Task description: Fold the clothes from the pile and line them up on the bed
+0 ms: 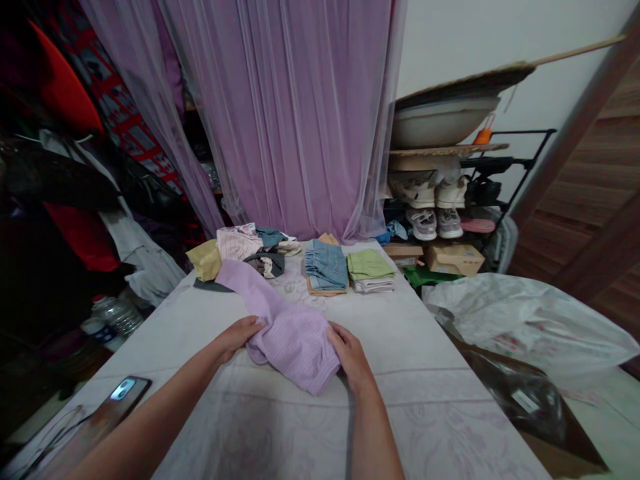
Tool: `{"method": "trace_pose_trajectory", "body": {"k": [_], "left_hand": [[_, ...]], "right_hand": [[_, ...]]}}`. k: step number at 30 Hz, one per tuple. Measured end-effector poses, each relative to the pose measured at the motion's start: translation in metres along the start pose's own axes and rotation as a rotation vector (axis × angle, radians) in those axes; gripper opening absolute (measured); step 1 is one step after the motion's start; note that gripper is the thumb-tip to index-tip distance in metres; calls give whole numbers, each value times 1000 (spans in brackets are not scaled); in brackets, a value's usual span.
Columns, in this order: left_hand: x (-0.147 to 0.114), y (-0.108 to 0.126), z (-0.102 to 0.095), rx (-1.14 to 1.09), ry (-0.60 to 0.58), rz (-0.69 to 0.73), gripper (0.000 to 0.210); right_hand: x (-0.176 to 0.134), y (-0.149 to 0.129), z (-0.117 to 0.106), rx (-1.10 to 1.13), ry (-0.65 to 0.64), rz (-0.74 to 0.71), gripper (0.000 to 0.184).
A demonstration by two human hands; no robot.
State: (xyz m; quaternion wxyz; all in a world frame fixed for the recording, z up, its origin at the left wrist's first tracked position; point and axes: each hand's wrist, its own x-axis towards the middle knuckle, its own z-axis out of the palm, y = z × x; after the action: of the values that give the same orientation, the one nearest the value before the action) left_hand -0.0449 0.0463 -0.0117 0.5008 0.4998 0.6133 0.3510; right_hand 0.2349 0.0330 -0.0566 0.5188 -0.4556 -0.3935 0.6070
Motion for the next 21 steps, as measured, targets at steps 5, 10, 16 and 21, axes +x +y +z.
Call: {"method": "trace_pose_trajectory", "body": {"k": [5,10,16,21], "left_hand": [[-1,-2,4,-329,236,266,58],[4,7,8,-406,247,336,55],[23,13,25,-225,318,375,53],[17,6,27,7,130,410,88]], "right_hand": [[-15,-18,-24,-307,-333,28,45],[-9,-19,-31,-555,-91,-134,34],[-16,-19,-27,-503,-217,29,35],[-20,-20,-30,-206,-218,15,30]]}}
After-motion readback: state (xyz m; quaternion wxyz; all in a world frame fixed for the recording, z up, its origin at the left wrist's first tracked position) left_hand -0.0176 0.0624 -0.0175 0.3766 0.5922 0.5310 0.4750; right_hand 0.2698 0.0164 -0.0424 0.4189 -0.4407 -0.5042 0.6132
